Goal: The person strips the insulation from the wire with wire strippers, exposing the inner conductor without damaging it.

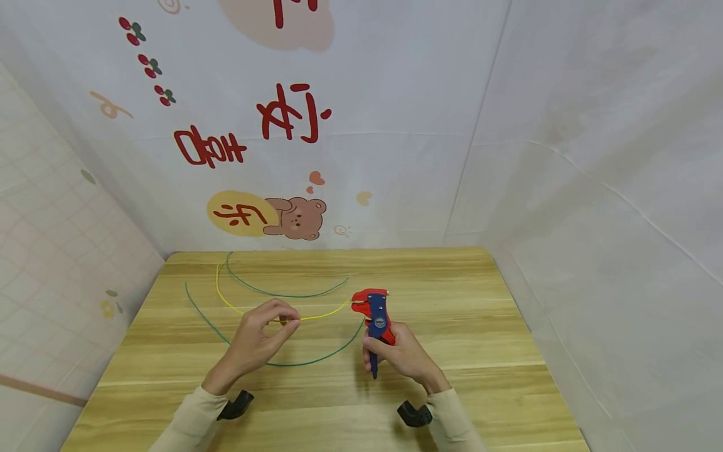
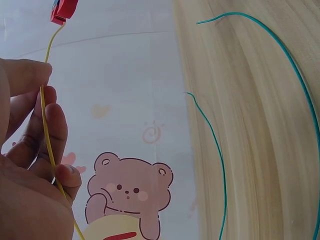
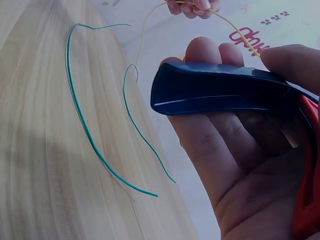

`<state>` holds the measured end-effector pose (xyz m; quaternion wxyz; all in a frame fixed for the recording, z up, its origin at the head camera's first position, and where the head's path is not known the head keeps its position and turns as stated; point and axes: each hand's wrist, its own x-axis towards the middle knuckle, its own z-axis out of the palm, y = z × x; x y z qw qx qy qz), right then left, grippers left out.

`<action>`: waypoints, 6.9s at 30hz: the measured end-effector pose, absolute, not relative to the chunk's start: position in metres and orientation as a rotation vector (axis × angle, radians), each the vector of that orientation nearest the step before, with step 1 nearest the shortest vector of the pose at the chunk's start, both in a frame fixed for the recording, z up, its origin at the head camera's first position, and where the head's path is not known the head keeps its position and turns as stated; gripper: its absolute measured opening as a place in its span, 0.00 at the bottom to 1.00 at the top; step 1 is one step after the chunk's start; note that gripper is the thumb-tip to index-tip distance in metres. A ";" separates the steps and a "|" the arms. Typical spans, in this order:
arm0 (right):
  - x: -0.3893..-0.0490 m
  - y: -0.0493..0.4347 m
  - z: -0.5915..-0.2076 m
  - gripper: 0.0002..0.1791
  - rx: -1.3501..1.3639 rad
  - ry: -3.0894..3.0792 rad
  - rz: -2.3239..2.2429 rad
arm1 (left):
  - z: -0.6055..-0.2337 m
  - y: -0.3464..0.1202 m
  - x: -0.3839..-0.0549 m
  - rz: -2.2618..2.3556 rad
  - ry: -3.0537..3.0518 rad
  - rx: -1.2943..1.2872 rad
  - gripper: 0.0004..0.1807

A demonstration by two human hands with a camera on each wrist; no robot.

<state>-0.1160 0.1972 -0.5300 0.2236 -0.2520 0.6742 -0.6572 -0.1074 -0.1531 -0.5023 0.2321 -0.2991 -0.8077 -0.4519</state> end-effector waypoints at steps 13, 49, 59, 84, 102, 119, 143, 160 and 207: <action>-0.118 0.199 -0.529 0.14 -0.772 1.817 -1.772 | -0.494 -0.154 -0.107 -1.248 -2.269 -0.807 0.12; -0.119 0.197 -0.529 0.13 -0.773 1.729 -1.689 | -0.490 -0.156 -0.110 -1.242 -2.258 -0.859 0.12; -0.118 0.195 -0.529 0.18 -0.719 1.692 -1.692 | -0.491 -0.156 -0.110 -1.247 -2.271 -0.861 0.11; -0.116 0.194 -0.534 0.12 -0.779 1.670 -1.748 | -0.489 -0.155 -0.109 -1.282 -2.264 -0.861 0.11; -0.112 0.192 -0.536 0.15 -0.758 1.717 -1.733 | -0.491 -0.156 -0.108 -1.251 -2.329 -0.817 0.10; -0.113 0.189 -0.537 0.19 -0.710 1.812 -1.704 | -0.490 -0.156 -0.109 -1.242 -2.328 -0.805 0.11; -0.105 0.177 -0.538 0.23 -0.606 1.933 -1.740 | -0.492 -0.155 -0.106 -1.259 -2.279 -0.814 0.09; -0.103 0.174 -0.542 0.20 -0.590 1.974 -1.748 | -0.493 -0.153 -0.107 -1.249 -2.261 -0.822 0.11; -0.099 0.170 -0.541 0.15 -0.501 1.986 -1.753 | -0.494 -0.152 -0.106 -1.262 -2.212 -0.838 0.12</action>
